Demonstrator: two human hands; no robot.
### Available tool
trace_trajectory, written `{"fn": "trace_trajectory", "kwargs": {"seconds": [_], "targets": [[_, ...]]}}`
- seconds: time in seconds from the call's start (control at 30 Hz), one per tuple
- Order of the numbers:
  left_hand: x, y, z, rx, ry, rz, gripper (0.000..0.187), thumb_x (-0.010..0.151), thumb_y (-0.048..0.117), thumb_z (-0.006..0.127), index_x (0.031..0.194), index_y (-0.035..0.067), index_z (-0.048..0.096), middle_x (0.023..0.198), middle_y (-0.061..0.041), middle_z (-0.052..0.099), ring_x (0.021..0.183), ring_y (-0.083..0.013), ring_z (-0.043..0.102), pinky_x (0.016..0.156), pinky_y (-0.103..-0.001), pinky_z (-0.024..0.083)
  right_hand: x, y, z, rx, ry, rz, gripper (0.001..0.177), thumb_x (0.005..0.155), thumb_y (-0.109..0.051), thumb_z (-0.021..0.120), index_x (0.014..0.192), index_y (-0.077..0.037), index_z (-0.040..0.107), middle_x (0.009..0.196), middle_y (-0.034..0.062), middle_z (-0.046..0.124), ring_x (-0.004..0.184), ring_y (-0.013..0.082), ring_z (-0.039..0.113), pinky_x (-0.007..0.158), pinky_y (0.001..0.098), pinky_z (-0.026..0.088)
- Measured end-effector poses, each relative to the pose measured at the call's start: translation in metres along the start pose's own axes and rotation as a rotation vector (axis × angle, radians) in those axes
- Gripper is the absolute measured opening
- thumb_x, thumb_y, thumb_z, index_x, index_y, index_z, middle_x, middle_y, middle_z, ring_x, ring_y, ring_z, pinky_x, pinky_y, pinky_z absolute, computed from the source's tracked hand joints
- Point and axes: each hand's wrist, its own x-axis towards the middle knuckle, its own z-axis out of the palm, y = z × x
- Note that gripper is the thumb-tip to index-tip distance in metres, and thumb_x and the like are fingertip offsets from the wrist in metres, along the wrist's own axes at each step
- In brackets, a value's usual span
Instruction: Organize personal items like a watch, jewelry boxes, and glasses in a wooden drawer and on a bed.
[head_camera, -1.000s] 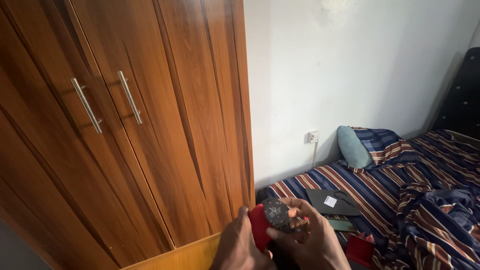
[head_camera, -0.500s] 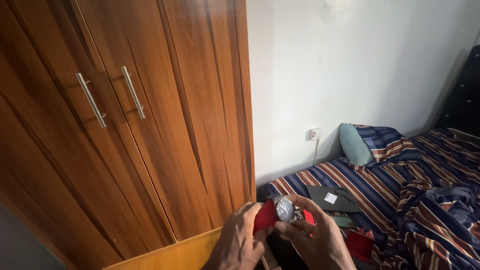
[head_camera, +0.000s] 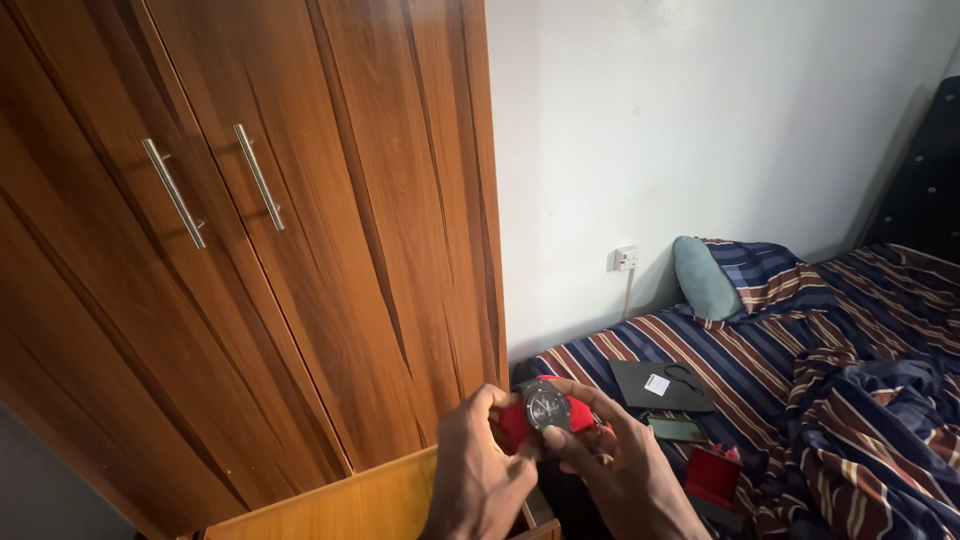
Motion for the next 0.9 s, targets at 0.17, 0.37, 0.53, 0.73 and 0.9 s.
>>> {"fn": "trace_trajectory", "kwargs": {"seconds": [0.17,0.37,0.53,0.73,0.9], "targets": [[0.004,0.012,-0.010,-0.026,-0.104,-0.071,0.039,0.073,0.005,0.076,0.108,0.003,0.060,0.093,-0.011,0.072,0.088,-0.0192,0.076,0.078,-0.034,0.061,0.012,0.022,-0.015,-0.066,-0.110,-0.110,0.059,0.090,-0.038,0.068,0.141,-0.012,0.059,0.108,0.0053,0.077,0.096,0.0183,0.076,0.082,0.0367,0.065],[0.010,0.033,-0.025,-0.036,-0.202,-0.180,0.046,0.072,0.015,0.078,0.111,0.006,0.057,0.096,-0.013,0.069,0.089,-0.0219,0.073,0.079,-0.036,0.061,0.014,0.012,-0.027,-0.102,-0.213,0.059,0.060,0.097,-0.045,0.058,0.148,-0.015,0.051,0.089,0.0189,0.064,0.071,0.0209,0.056,0.063,0.0365,0.051],[0.015,0.030,-0.025,-0.004,-0.197,-0.143,0.049,0.067,0.019,0.079,0.111,0.007,0.061,0.093,-0.012,0.070,0.088,-0.0196,0.073,0.081,-0.035,0.061,0.025,0.025,-0.042,-0.044,-0.330,-0.011,0.081,0.089,-0.053,0.055,0.161,-0.022,0.035,0.110,0.0047,0.067,0.087,0.0163,0.071,0.076,0.0388,0.066],[0.028,0.016,-0.024,0.074,-0.296,-0.285,0.046,0.069,0.035,0.079,0.101,0.004,0.066,0.084,-0.010,0.071,0.074,-0.0195,0.070,0.071,-0.031,0.060,0.014,0.009,-0.032,-0.280,-0.311,0.186,0.058,0.109,-0.049,0.037,0.157,-0.018,0.047,0.095,0.0149,0.051,0.090,0.0286,0.051,0.095,0.0603,0.056],[0.037,0.009,-0.038,-0.233,-0.359,-0.520,0.079,0.056,0.048,0.087,0.117,0.004,0.065,0.083,-0.014,0.074,0.070,-0.0236,0.068,0.066,-0.035,0.054,0.009,-0.001,-0.020,0.527,-0.237,0.364,0.065,0.098,-0.048,0.030,0.155,-0.021,0.041,0.120,0.0096,0.065,0.105,0.0223,0.071,0.088,0.0431,0.064]]}}
